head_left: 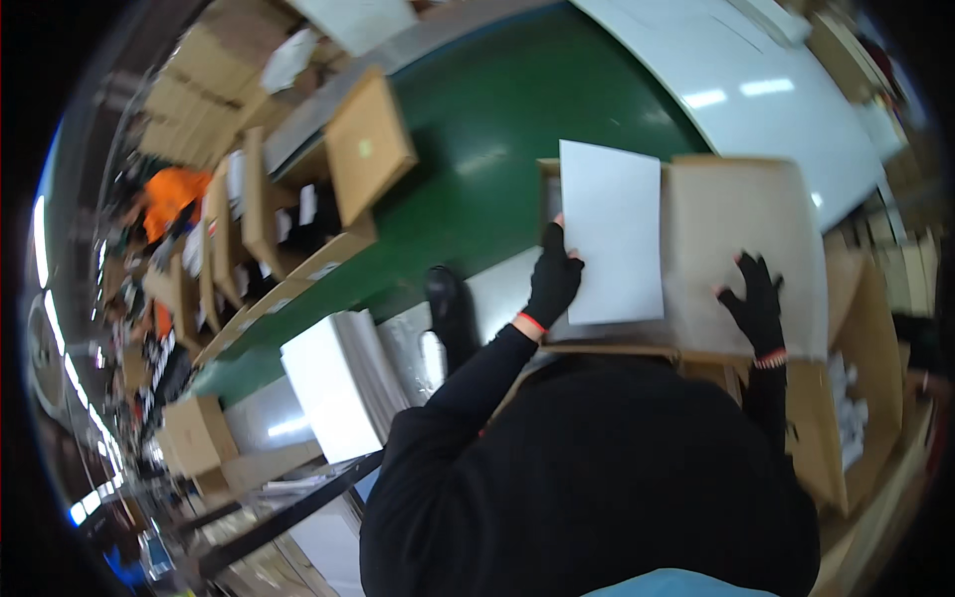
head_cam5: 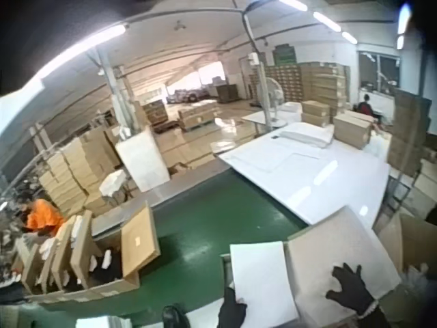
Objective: The person places white tissue paper into a cardboard box, inserts a pair of black shoes, and adds white paper stuffing to fill the space. The person then folds the tissue paper over the shoes and closes the box lid. This process is repeated for multiple pairs of shoes.
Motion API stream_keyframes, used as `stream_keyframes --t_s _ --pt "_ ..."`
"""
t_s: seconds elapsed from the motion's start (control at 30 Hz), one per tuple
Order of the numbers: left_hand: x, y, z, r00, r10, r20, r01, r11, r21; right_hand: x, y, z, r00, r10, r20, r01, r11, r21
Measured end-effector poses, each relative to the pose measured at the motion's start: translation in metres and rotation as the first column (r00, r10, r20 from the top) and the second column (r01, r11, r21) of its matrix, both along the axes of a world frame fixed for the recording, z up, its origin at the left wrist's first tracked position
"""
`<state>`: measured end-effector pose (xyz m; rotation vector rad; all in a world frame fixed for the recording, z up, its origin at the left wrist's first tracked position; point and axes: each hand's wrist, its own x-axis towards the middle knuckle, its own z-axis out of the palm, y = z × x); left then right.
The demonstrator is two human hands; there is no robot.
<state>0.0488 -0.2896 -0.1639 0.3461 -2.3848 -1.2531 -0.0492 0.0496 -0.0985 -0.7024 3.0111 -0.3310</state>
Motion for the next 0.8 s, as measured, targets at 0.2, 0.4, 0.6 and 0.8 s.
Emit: stream_keyframes --t_s 0.2,0.4,0.6,0.8 --pt "-0.006 0.014 -0.022 0.976 -0.161 0.149 0.164 0.987 -0.003 -0.005 0.003 0.008 0.996 -0.091 0.004 0.091 0.991 -0.097" --pt "0.006 0.022 -0.038 0.992 -0.101 0.079 0.099 0.995 0.028 -0.012 -0.004 -0.006 0.996 -0.091 -0.018 0.092 0.995 0.029" --pt "0.025 0.017 -0.003 0.946 -0.232 0.228 0.293 0.912 -0.288 -0.02 -0.006 -0.015 0.994 -0.089 0.06 0.081 0.989 0.123" --pt "0.108 -0.11 0.082 0.527 0.138 0.839 0.5 0.748 -0.437 -0.028 -0.022 -0.007 0.985 -0.132 0.109 0.123 0.989 0.083"
